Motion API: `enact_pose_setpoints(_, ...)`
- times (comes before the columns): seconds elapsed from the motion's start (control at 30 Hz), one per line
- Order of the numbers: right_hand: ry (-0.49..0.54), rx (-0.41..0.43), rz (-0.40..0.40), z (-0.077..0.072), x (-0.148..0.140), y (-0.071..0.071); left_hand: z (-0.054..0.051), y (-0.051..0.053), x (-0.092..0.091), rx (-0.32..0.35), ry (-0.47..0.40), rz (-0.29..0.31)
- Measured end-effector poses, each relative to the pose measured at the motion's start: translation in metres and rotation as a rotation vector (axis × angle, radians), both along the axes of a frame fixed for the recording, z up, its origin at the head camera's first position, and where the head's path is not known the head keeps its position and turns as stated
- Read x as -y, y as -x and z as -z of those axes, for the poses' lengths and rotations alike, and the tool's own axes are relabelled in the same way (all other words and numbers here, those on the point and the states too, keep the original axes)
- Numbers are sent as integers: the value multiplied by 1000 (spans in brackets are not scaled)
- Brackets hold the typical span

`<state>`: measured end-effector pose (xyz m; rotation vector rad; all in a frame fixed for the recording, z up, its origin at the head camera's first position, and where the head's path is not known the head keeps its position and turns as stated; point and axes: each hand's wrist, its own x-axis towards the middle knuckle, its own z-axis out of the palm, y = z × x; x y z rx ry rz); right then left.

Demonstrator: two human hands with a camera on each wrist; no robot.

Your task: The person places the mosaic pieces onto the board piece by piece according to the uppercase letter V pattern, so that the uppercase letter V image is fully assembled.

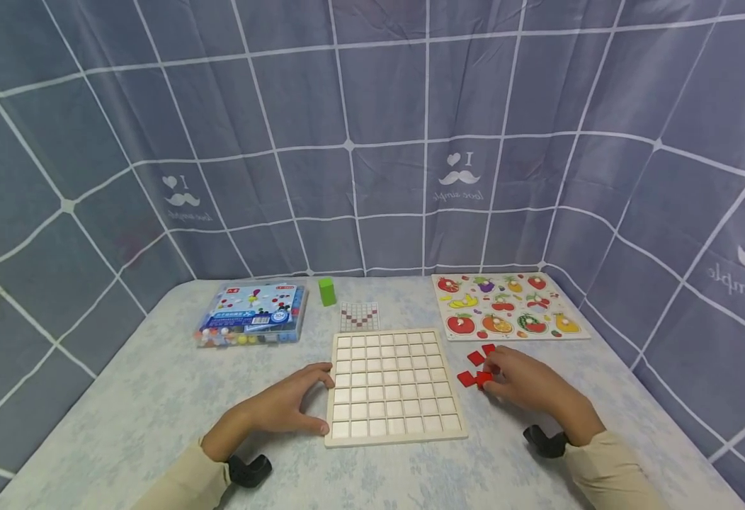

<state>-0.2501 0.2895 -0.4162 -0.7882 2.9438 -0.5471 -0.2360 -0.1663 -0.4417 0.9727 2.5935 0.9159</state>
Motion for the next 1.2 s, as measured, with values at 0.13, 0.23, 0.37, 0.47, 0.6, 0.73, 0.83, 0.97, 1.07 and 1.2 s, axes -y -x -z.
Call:
enact_pose_setpoints(0.13,26,19,-15,-9,28,19,0,0,0,-4,1,3)
enact_pose_setpoints(0.23,57,7,-17,-12,56,39,0,-1,0,-11,-2,-1)
enact_pose_setpoints(0.37,89,-39,-80,-10,97,66,1,0,1,-28,2,-1)
enact_pose_setpoints(0.47,99,-57,-148,-7,127,77,3,2,0,-33,8,5)
enact_pose_setpoints(0.6,124,-51,-193,-5,162,85,3,3,-2,-34,1,0)
enact_pose_setpoints(0.73,129,-28,-214,1,186,87,2,4,-4,-45,-7,-2)
enact_pose_setpoints(0.83,127,-16,-245,5,196,85,2,3,-4,-56,-6,6)
enact_pose_setpoints(0.97,131,-50,-280,10,205,83,1,2,-4,-52,-4,4)
enact_pose_setpoints(1.07,135,-67,-306,13,209,80,0,1,-2,-44,-5,-7)
enact_pose_setpoints(1.2,131,-31,-330,14,216,75,3,0,0,-53,-1,-11)
